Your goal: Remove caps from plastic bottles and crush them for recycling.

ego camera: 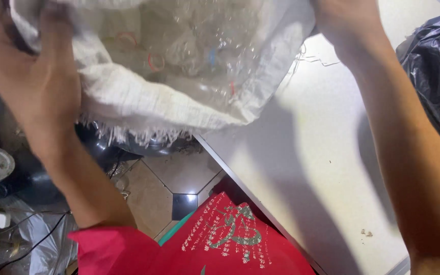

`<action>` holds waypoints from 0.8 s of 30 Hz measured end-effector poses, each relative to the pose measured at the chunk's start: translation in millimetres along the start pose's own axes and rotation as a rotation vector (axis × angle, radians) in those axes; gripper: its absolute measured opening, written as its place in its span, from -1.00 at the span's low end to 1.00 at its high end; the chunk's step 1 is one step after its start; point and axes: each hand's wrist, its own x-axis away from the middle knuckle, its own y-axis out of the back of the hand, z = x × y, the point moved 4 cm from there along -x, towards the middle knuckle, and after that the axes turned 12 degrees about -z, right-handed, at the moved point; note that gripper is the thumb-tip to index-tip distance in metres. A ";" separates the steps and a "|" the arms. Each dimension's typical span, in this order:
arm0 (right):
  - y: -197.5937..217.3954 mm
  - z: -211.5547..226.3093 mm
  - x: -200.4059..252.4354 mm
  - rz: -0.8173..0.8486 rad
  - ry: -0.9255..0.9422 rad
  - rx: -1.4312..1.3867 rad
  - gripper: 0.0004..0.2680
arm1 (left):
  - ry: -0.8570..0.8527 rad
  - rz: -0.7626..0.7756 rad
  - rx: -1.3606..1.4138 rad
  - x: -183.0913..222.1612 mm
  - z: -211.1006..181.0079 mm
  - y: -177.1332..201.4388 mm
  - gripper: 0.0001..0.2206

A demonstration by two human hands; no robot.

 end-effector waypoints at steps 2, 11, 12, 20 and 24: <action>2.2 -12.6 -5.1 -0.003 0.031 0.004 -0.75 | -0.152 -0.120 0.112 -17.9 43.9 -8.3 -0.93; 78.4 -75.7 3.9 -0.052 0.127 0.073 -0.78 | -0.267 -0.013 0.078 -21.8 36.4 -5.9 -0.95; 87.0 -79.6 4.6 -0.056 0.138 0.081 -0.79 | -0.264 -0.014 0.077 -21.5 27.2 0.9 -0.95; 124.4 -75.4 34.0 -0.102 0.186 0.164 -0.81 | -0.133 0.063 -0.121 -10.3 -21.1 40.0 -0.80; 99.3 31.0 18.4 -0.175 0.204 0.212 -0.83 | -0.058 0.085 -0.243 -0.8 -79.4 47.7 -0.69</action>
